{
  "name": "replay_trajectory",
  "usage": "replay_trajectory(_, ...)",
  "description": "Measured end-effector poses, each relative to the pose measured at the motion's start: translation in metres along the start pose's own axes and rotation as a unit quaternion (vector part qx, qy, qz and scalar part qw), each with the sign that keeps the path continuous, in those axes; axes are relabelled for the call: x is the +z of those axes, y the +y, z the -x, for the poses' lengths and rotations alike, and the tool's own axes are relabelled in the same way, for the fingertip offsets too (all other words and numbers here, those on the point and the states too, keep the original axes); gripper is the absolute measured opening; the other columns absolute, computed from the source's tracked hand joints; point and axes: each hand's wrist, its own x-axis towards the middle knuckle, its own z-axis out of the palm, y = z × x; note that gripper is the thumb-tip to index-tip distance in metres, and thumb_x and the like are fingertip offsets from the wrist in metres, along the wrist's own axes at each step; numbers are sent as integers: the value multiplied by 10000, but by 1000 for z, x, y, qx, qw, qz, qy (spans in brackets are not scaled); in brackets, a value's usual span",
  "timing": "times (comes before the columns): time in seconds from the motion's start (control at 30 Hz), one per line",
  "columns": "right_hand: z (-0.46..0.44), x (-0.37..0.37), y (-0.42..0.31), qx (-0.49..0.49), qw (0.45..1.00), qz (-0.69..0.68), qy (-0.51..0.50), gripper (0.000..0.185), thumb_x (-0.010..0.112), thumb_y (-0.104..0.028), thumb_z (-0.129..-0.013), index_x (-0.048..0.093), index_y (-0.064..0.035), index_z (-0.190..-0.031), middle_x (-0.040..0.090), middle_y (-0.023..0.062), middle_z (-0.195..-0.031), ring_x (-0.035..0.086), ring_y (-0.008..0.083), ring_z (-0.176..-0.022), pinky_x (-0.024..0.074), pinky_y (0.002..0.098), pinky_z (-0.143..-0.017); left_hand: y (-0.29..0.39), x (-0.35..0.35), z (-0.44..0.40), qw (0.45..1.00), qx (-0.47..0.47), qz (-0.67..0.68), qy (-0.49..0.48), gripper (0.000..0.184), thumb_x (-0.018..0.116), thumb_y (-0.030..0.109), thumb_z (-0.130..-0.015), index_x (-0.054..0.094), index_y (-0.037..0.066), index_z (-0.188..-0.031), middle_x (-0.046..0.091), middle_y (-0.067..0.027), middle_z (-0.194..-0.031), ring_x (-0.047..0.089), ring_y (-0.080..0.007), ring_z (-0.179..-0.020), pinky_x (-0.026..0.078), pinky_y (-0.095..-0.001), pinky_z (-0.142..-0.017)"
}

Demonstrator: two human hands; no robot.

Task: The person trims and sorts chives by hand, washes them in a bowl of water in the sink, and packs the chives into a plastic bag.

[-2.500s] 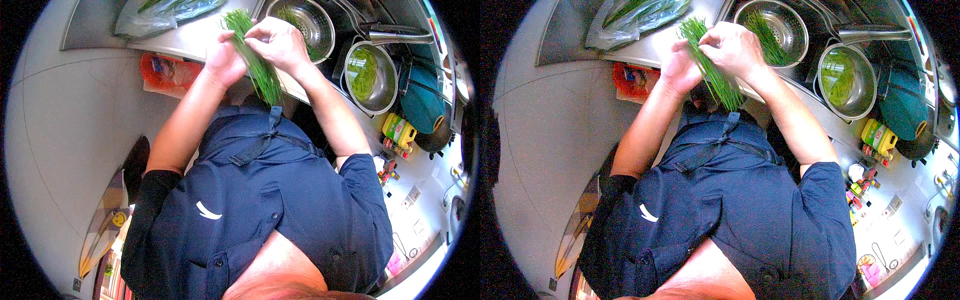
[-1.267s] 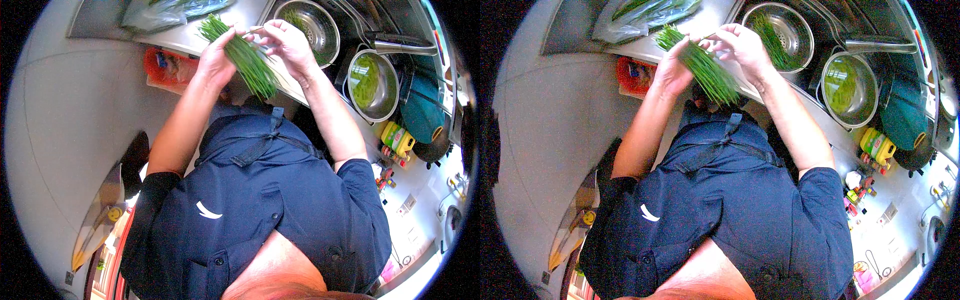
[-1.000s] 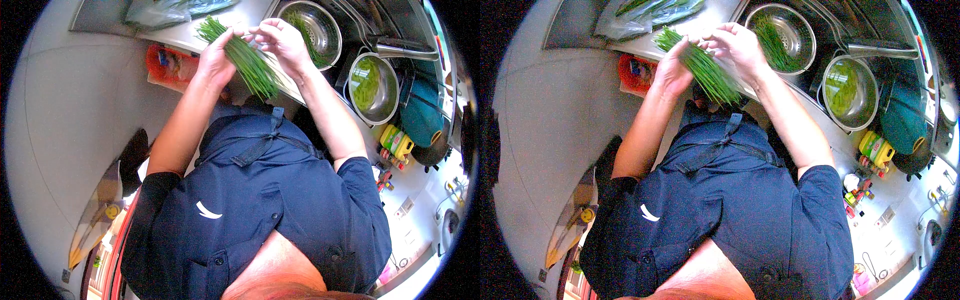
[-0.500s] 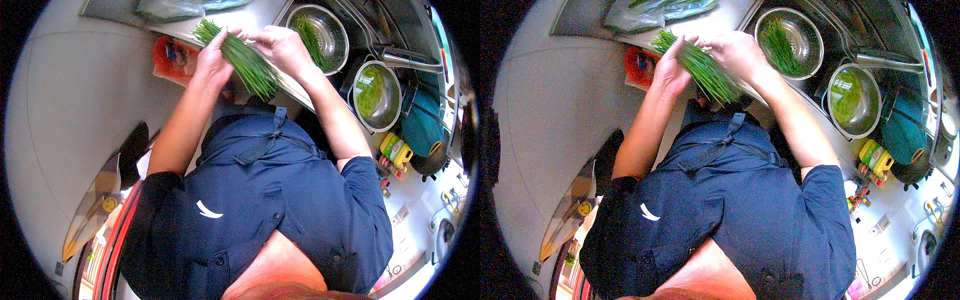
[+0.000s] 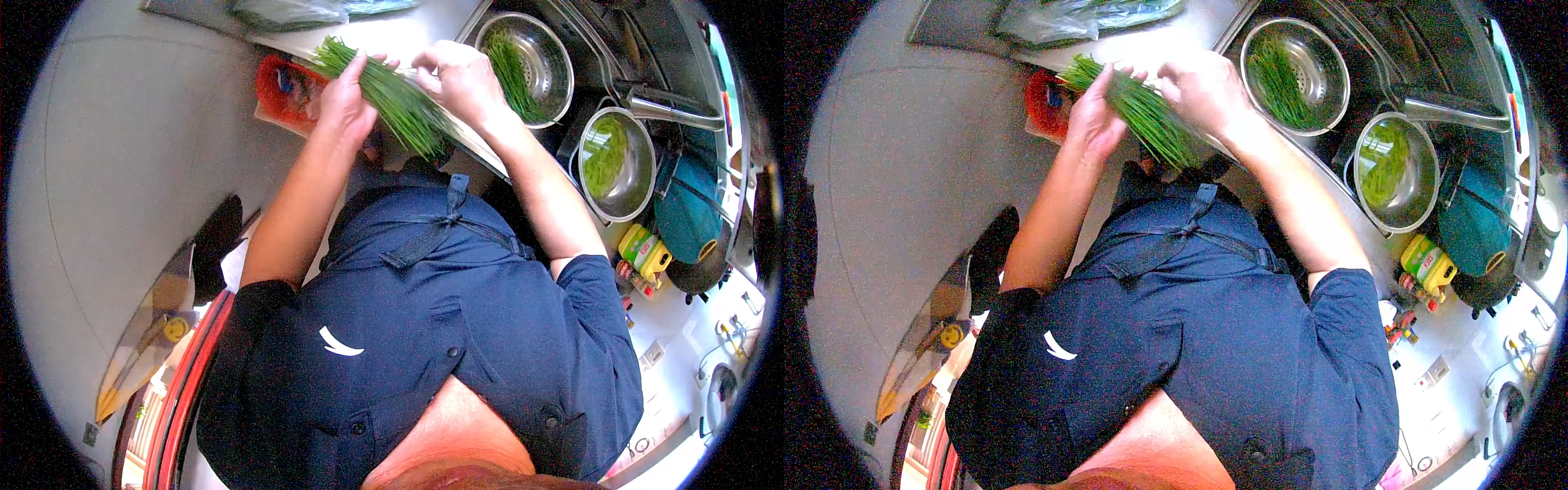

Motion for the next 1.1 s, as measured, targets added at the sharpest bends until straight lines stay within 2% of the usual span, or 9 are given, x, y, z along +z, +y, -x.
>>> replay_trajectory(0.13, -2, 2, 1, 57, 996, -68, 10, 152, 691, -191, -836, 736, -111, -957, 682, 89, -821, 662, 221, -720, 548, 337, -703, 15, -4, 7, 999, 26, 9, 43, 407, 550, 357, -1002, 567, -11, -1173, 614, -194, -1218, 563, -340, -1167, 430, -490, -1044)
replay_trajectory(0.27, -7, 13, -2, 53, 997, -63, 15, 158, 695, -200, -846, 748, -122, -972, 709, 68, -849, 662, 172, -711, 550, 303, -688, 45, -30, 33, 994, 77, 36, 69, 314, 541, 296, -1011, 594, -8, -1068, 634, -191, -1078, 608, -334, -1072, 472, -496, -990)
replay_trajectory(0.37, -14, 31, -7, 63, 993, -98, -6, 149, 695, -202, -848, 751, -130, -966, 718, 64, -871, 659, 157, -697, 548, 295, -688, 76, -46, 80, 994, 95, 49, 5, 230, 580, 258, -979, 586, 41, -1054, 647, -103, -967, 625, -330, -1017, 459, -547, -1006)
replay_trajectory(0.4, -18, 38, -9, 76, 990, -115, -28, 144, 692, -202, -851, 753, -133, -962, 720, 64, -879, 659, 152, -692, 548, 294, -689, 80, -60, 86, 980, 174, 34, 87, 208, 562, 213, -974, 560, 67, -1121, 631, -105, -945, 615, -326, -983, 450, -569, -1004)
replay_trajectory(0.67, -62, 151, -40, -33, 987, -107, -118, 226, 646, -227, -850, 750, -131, -1026, 713, 154, -988, 693, 337, -888, 553, 390, -798, 124, -83, 158, 986, 159, -44, -38, 299, 560, 204, -883, 549, 59, -1145, 546, -96, -831, 566, -286, -845, 458, -579, -950)
replay_trajectory(0.8, -89, 151, -76, -6, 934, -4, -356, 282, 631, -281, -843, 747, -134, -1053, 700, 189, -976, 685, 373, -894, 545, 417, -805, 131, -84, 163, 983, 146, -64, -93, 290, 570, 215, -859, 560, 54, -1100, 521, -87, -797, 549, -266, -785, 481, -558, -908)
replay_trajectory(0.93, -87, 145, -78, -33, 968, -32, -247, 292, 645, -290, -845, 744, -103, -1045, 709, 177, -963, 695, 357, -850, 555, 401, -784, 132, -82, 156, 973, 113, -74, -188, 274, 577, 235, -830, 549, 33, -1013, 511, -93, -741, 553, -256, -708, 533, -534, -833)
replay_trajectory(1.03, -89, 144, -77, 3, 972, -192, -135, 282, 647, -283, -882, 745, -65, -1030, 738, 128, -892, 712, 261, -752, 564, 353, -742, 129, -75, 145, 967, 91, -93, -220, 268, 606, 242, -815, 537, 32, -965, 503, -85, -702, 551, -241, -657, 554, -502, -797)
replay_trajectory(1.1, -92, 135, -79, 105, 897, -385, -191, 299, 604, -262, -959, 705, -49, -1144, 745, 62, -986, 689, 157, -757, 564, 322, -730, 128, -70, 138, 962, 77, -112, -239, 273, 623, 250, -806, 532, 33, -946, 501, -81, -684, 552, -235, -634, 561, -487, -779)
